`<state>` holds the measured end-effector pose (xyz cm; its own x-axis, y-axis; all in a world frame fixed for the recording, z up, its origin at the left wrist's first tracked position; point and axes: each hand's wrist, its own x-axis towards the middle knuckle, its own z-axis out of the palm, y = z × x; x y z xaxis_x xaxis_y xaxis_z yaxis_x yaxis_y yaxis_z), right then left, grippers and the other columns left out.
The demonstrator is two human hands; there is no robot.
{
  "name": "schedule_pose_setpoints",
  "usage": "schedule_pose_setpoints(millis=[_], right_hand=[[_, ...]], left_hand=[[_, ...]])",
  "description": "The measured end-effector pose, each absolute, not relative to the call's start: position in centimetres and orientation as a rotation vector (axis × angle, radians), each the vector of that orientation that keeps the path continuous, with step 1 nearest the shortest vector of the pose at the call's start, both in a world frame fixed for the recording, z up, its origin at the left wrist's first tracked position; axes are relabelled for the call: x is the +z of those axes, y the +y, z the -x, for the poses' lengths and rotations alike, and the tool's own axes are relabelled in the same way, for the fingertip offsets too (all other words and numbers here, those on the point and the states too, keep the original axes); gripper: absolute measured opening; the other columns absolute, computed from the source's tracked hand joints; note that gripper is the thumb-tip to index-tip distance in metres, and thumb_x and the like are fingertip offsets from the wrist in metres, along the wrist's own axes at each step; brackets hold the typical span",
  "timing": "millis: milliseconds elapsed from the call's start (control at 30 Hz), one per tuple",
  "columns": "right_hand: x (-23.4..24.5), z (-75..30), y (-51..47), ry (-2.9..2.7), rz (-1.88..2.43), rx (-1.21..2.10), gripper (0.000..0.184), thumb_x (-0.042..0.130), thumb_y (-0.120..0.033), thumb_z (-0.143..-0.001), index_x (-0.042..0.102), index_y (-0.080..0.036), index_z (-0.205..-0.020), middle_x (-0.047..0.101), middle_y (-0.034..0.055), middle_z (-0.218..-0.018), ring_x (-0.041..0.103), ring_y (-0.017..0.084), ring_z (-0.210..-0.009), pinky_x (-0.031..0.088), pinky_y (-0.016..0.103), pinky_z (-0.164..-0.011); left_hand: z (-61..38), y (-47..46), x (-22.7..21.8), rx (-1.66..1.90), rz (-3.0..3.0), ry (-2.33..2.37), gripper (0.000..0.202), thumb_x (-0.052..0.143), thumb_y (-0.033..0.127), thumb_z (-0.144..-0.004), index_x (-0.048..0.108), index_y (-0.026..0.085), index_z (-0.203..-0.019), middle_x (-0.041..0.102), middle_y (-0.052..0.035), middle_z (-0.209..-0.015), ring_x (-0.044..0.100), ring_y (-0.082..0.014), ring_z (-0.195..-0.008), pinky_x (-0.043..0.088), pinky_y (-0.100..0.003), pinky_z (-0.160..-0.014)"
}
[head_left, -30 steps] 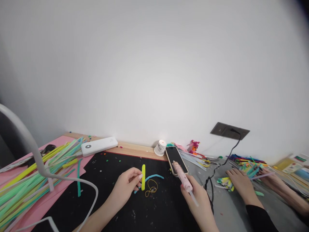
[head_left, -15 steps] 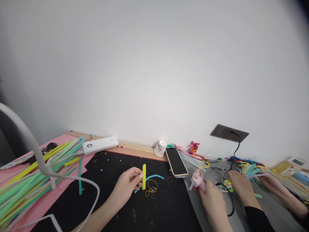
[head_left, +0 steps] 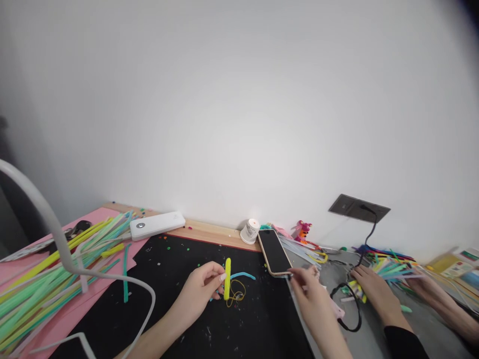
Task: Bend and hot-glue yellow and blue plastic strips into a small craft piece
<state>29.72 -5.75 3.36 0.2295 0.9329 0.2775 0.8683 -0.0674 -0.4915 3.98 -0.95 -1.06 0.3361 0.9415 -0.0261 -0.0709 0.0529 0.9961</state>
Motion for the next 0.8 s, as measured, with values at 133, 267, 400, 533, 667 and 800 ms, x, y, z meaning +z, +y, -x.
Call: schedule_pose_setpoints(millis=[133, 267, 400, 533, 667, 800], right_hand=[[3.4, -23.4, -4.8, -1.778, 1.554, 0.872, 0.019, 0.045, -0.025, -0.082, 0.063, -0.02, -0.086, 0.061, 0.0004, -0.068, 0.053, 0.016, -0.059, 0.039, 0.024, -0.055], [2.6, -20.5, -3.3, -1.789, 1.32, 1.101, 0.019, 0.046, -0.026, -0.085, 0.061, -0.017, -0.077, 0.052, -0.0034, -0.063, 0.043, 0.01, -0.054, 0.032, 0.02, -0.051], [1.5, -20.4, -3.0, -1.621, 1.24, 1.264, 0.024, 0.046, -0.036, -0.087, 0.056, -0.017, -0.078, 0.045, -0.0055, -0.06, 0.033, 0.007, -0.047, 0.025, 0.018, -0.044], [0.3, -20.8, -3.4, -1.525, 1.243, 1.33, 0.031, 0.048, -0.044, -0.085, 0.053, -0.016, -0.072, 0.043, -0.0068, -0.052, 0.031, 0.006, -0.041, 0.023, 0.018, -0.04], [-0.4, -20.9, -3.4, -1.494, 1.221, 1.358, 0.034, 0.051, -0.047, -0.083, 0.056, -0.015, -0.071, 0.046, -0.0059, -0.05, 0.038, 0.007, -0.041, 0.03, 0.019, -0.042], [-0.5, -20.9, -3.2, -1.436, 1.187, 1.396, 0.031, 0.058, -0.045, -0.078, 0.059, -0.014, -0.073, 0.052, -0.003, -0.056, 0.045, 0.009, -0.046, 0.039, 0.021, -0.047]], left_hand=[[-4.1, -1.0, -1.2, 0.934, -1.273, 0.88, 0.024, 0.056, 0.04, -0.073, 0.056, 0.017, -0.076, 0.059, 0.0009, -0.066, 0.057, -0.0142, -0.06, 0.046, -0.025, -0.054], [-4.1, -0.8, -1.4, 0.908, -1.279, 0.851, 0.021, 0.056, 0.037, -0.075, 0.056, 0.016, -0.078, 0.061, 0.0003, -0.068, 0.059, -0.0136, -0.061, 0.047, -0.023, -0.054], [-4.2, -0.8, -1.7, 0.888, -1.285, 0.824, 0.021, 0.054, 0.037, -0.078, 0.056, 0.016, -0.08, 0.065, -0.0018, -0.072, 0.062, -0.0146, -0.063, 0.047, -0.023, -0.056], [-4.3, -1.1, -1.9, 0.861, -1.313, 0.8, 0.022, 0.054, 0.038, -0.079, 0.056, 0.016, -0.08, 0.066, -0.003, -0.073, 0.063, -0.0153, -0.063, 0.047, -0.024, -0.056], [-4.2, -1.2, -2.0, 0.859, -1.335, 0.795, 0.022, 0.052, 0.037, -0.08, 0.056, 0.015, -0.08, 0.067, -0.0042, -0.074, 0.062, -0.0151, -0.063, 0.048, -0.025, -0.058], [-4.1, -1.2, -2.0, 0.866, -1.344, 0.799, 0.021, 0.052, 0.036, -0.081, 0.056, 0.016, -0.08, 0.067, -0.004, -0.074, 0.061, -0.0148, -0.062, 0.048, -0.026, -0.058]])
